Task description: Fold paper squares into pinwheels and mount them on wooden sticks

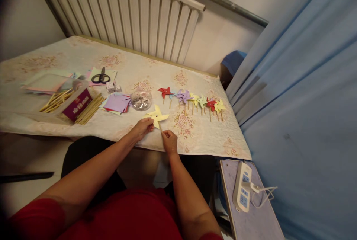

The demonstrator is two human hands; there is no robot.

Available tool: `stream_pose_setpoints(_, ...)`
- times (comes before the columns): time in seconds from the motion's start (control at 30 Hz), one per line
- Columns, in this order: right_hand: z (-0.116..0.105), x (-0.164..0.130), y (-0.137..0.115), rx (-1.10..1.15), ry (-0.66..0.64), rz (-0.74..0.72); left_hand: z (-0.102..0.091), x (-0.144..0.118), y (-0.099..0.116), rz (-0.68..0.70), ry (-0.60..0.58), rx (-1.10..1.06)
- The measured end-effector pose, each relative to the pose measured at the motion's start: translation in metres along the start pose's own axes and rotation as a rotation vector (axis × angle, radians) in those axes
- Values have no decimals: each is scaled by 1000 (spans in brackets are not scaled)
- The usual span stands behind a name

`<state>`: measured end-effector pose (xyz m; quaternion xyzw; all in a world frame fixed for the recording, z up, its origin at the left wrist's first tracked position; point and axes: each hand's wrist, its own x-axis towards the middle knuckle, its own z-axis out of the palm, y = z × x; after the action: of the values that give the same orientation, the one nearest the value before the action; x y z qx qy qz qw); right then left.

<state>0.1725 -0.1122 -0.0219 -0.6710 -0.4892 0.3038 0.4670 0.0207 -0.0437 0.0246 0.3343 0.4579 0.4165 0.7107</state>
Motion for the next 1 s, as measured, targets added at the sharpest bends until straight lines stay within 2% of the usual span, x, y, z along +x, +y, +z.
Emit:
stream_pose_setpoints(0.47, -1, -1, -5, 22, 3, 21, 6, 0, -1, -26, 0, -74)
stream_pose_setpoints(0.67, -1, -2, -4, 30, 4, 10, 6, 0, -2, -27, -47, -86)
stream_pose_setpoints(1.0, 0, -1, -5, 27, 7, 21, 13, 5, -13, -28, 12, -124)
